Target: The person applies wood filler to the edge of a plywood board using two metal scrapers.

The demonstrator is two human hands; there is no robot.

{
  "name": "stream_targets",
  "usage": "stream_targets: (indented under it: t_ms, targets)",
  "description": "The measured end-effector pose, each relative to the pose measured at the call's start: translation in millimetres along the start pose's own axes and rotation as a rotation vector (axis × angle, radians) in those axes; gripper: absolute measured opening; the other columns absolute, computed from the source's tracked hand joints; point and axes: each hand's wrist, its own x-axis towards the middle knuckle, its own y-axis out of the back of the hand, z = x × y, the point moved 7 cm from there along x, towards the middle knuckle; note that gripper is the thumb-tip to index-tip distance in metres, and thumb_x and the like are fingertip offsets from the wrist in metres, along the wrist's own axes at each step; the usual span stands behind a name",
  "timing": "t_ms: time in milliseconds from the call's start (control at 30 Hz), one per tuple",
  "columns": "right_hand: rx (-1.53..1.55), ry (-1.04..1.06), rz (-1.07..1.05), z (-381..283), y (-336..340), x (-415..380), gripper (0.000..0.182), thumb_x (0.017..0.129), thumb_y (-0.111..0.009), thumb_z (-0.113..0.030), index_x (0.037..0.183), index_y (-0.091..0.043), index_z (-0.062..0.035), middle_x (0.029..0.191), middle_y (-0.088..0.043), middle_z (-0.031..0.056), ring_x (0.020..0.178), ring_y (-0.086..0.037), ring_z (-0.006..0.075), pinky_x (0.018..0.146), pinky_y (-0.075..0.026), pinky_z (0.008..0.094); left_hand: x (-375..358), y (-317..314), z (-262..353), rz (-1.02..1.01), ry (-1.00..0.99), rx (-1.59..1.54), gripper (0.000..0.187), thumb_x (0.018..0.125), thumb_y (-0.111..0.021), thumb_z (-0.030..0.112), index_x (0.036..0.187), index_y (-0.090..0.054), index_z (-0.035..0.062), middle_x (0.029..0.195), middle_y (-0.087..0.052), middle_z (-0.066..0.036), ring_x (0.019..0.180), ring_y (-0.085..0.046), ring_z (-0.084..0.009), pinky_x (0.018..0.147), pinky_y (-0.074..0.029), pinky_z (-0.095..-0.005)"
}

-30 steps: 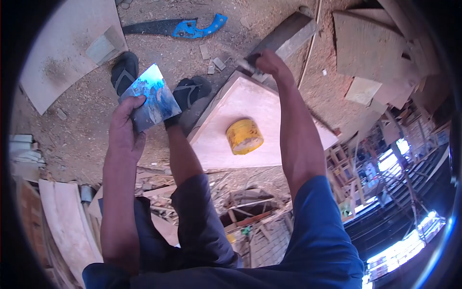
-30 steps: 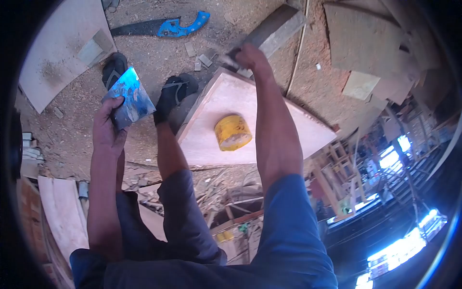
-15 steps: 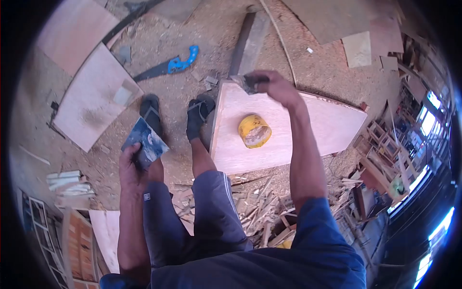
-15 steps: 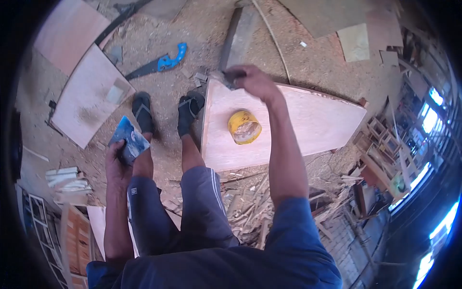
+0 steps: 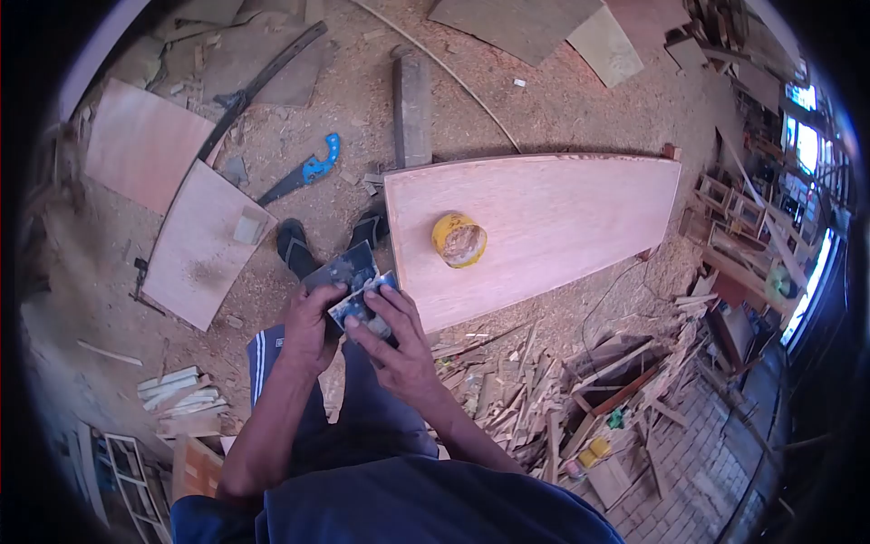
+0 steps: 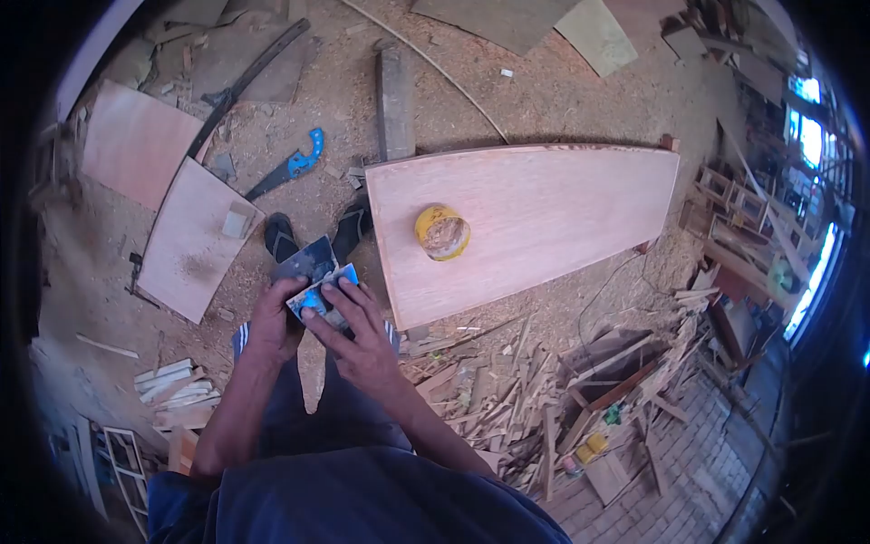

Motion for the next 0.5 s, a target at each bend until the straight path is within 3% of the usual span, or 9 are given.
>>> stream_targets:
  t_ms: [167, 267, 367, 500]
  targets:
    - [-0.04, 0.063, 0.087, -2, 34, -27, 0.063, 0.072, -0.076, 0.008, 0.13, -0.072, -0.0174, 0.147, -0.054, 0.0153, 0.14, -0.048, 0.0412, 0.114, -0.043, 0.0569, -20, -42, -3, -0.064, 0.023, 0.082, 0.022, 0.091, -0.064, 0.007, 0.112, -0.069, -0.0002, 0.103, -0.074, -0.009, 0.094, -0.073, -0.0205, 0.087, -0.059, -0.0357]
    - [-0.069, 0.09, 0.164, -4, 69, -44, 0.065, 0.073, -0.067, 0.007, 0.133, -0.071, -0.0194, 0.15, -0.053, 0.0148, 0.143, -0.047, 0.0398, 0.118, -0.038, 0.0577, -29, -70, -15, -0.124, 0.07, 0.173, 0.026, 0.09, -0.063, 0.005, 0.115, -0.067, -0.0002, 0.106, -0.074, -0.009, 0.097, -0.073, -0.0214, 0.09, -0.059, -0.037]
    - [-0.037, 0.052, 0.304, 2, 120, -68, 0.064, 0.073, -0.067, 0.006, 0.132, -0.071, -0.0188, 0.149, -0.054, 0.0157, 0.142, -0.048, 0.0401, 0.117, -0.04, 0.0559, -58, -120, -17, -0.135, 0.031, 0.276, 0.03, 0.089, -0.063, 0.005, 0.118, -0.066, -0.0003, 0.109, -0.073, -0.009, 0.1, -0.073, -0.0234, 0.092, -0.059, -0.0398]
    - [-0.115, -0.159, 0.407, 24, 185, -112, 0.059, 0.079, -0.072, 0.006, 0.134, -0.069, -0.0144, 0.139, -0.057, 0.0193, 0.13, -0.057, 0.0383, 0.109, -0.05, 0.0447, -97, -183, -8, -0.231, 0.026, 0.277, 0.034, 0.089, -0.062, 0.007, 0.122, -0.065, 0.0003, 0.111, -0.073, -0.01, 0.102, -0.072, -0.0259, 0.095, -0.058, -0.0432]
